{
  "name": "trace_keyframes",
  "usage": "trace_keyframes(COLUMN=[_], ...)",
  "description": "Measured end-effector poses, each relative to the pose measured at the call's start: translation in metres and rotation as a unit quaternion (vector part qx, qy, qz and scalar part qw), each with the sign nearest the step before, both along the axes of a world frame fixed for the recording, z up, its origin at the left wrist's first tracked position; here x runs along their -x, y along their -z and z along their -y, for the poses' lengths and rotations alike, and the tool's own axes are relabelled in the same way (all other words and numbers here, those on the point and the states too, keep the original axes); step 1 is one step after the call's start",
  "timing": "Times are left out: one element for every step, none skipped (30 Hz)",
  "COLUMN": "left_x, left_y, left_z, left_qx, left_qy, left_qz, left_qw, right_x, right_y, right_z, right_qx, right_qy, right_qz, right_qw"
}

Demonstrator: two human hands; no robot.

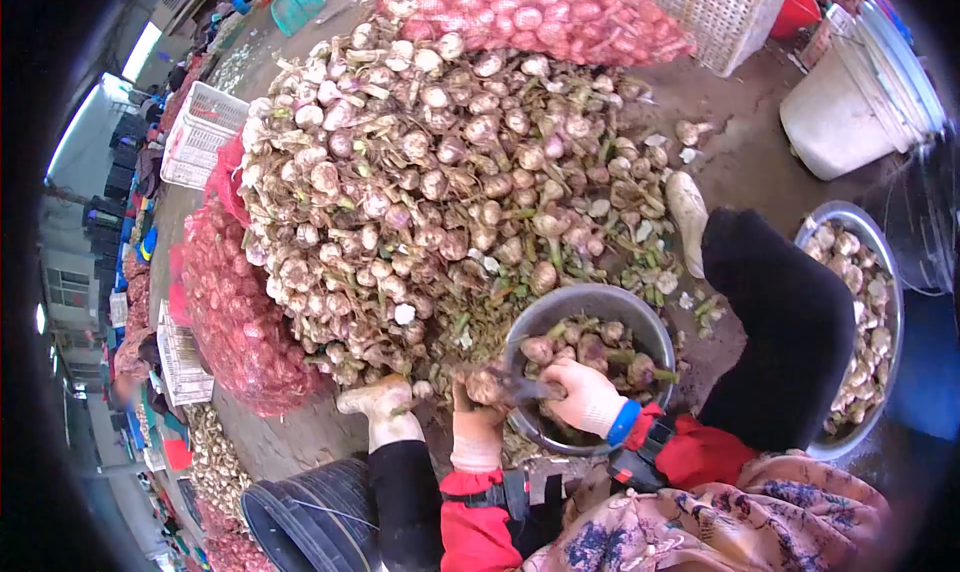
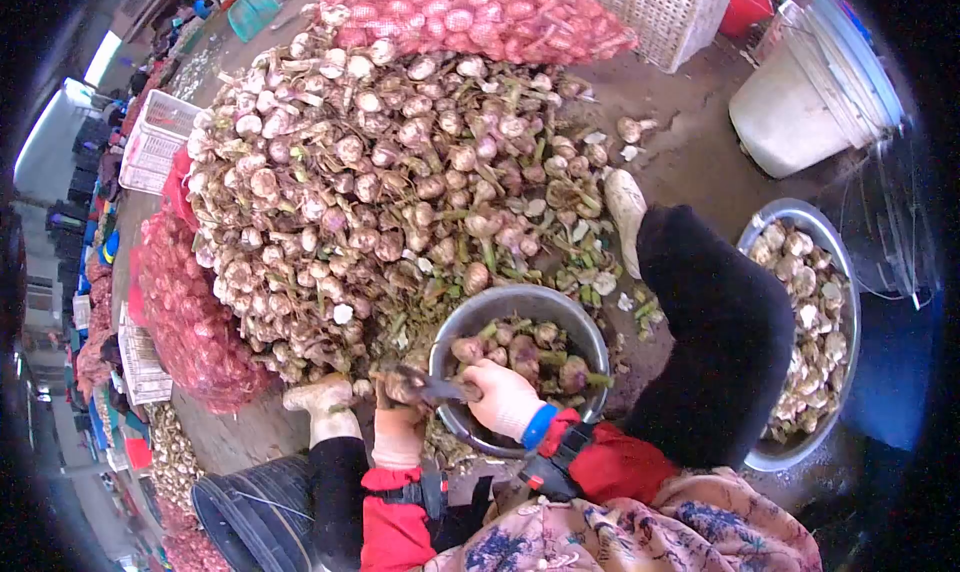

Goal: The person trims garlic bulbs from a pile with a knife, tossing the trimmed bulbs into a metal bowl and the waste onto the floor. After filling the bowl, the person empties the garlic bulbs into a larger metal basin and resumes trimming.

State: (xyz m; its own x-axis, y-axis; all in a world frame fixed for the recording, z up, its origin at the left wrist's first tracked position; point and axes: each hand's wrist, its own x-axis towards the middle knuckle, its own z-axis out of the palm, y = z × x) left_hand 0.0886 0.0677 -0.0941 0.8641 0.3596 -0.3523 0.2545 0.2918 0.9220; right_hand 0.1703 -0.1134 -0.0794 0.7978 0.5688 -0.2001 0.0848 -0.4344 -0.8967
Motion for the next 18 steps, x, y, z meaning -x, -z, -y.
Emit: trace_keyframes(left_x=[0.003, 0.027, 0.047, 0.049, 0.050, 0.055, 0.061, 0.066, 0.072, 0.076, 0.078, 0.077, 0.074, 0.070, 0.068, 0.076, 0.078, 0.081], left_y=[-0.032, -0.011, -0.004, -0.028, -0.053, -0.057, -0.062, -0.066, -0.069, -0.071, -0.072, -0.069, -0.069, -0.070, -0.071, -0.070, -0.068, -0.065], left_z=[0.016, 0.010, 0.006, 0.015, 0.024, 0.025, 0.025, 0.025, 0.027, 0.027, 0.027, 0.027, 0.026, 0.022, 0.022, 0.030, 0.034, 0.037], left_qx=[0.052, -0.013, -0.049, -0.080, -0.110, -0.113, 0.013, 0.139, 0.135, 0.036, -0.062, -0.079, -0.081, 0.190, 0.446, 0.325, 0.324, 0.247], left_qy=[-0.058, -0.008, 0.087, 0.099, 0.110, 0.108, 0.041, -0.028, -0.032, -0.029, -0.026, -0.006, -0.006, -0.063, -0.115, -0.074, -0.072, -0.051], left_qz=[-0.084, -0.056, -0.046, -0.032, -0.020, -0.022, 0.007, 0.037, 0.038, 0.011, -0.017, 0.007, 0.008, -0.019, -0.047, -0.013, -0.011, -0.008], left_qw=[0.993, 0.998, 0.994, 0.991, 0.988, 0.987, 0.999, 0.989, 0.990, 0.999, 0.998, 0.997, 0.997, 0.980, 0.886, 0.943, 0.943, 0.968], right_x=[0.000, 0.004, 0.004, 0.009, 0.015, 0.017, 0.017, 0.019, 0.022, 0.025, 0.027, 0.029, 0.031, 0.031, 0.031, 0.032, 0.032, 0.033], right_y=[-0.001, -0.008, -0.030, -0.029, -0.029, -0.034, -0.040, -0.045, -0.046, -0.047, -0.048, -0.050, -0.050, -0.049, -0.048, -0.047, -0.044, -0.042], right_z=[0.000, 0.002, 0.004, 0.003, 0.003, 0.003, 0.004, 0.005, 0.006, 0.006, 0.006, 0.007, 0.007, 0.008, 0.010, 0.012, 0.013, 0.014], right_qx=[-0.012, 0.007, 0.062, 0.061, 0.059, 0.056, 0.066, 0.075, 0.072, 0.064, 0.058, 0.049, 0.048, 0.062, 0.076, 0.076, 0.072, 0.067], right_qy=[-0.033, -0.080, -0.130, -0.150, -0.170, -0.171, -0.205, -0.239, -0.242, -0.251, -0.258, -0.264, -0.263, -0.276, -0.289, -0.287, -0.283, -0.280], right_qz=[0.039, 0.067, 0.067, 0.074, 0.080, 0.079, 0.096, 0.114, 0.116, 0.121, 0.128, 0.131, 0.133, 0.136, 0.139, 0.140, 0.145, 0.148], right_qw=[0.999, 0.995, 0.987, 0.984, 0.980, 0.980, 0.972, 0.961, 0.961, 0.958, 0.956, 0.954, 0.954, 0.950, 0.944, 0.945, 0.946, 0.946])
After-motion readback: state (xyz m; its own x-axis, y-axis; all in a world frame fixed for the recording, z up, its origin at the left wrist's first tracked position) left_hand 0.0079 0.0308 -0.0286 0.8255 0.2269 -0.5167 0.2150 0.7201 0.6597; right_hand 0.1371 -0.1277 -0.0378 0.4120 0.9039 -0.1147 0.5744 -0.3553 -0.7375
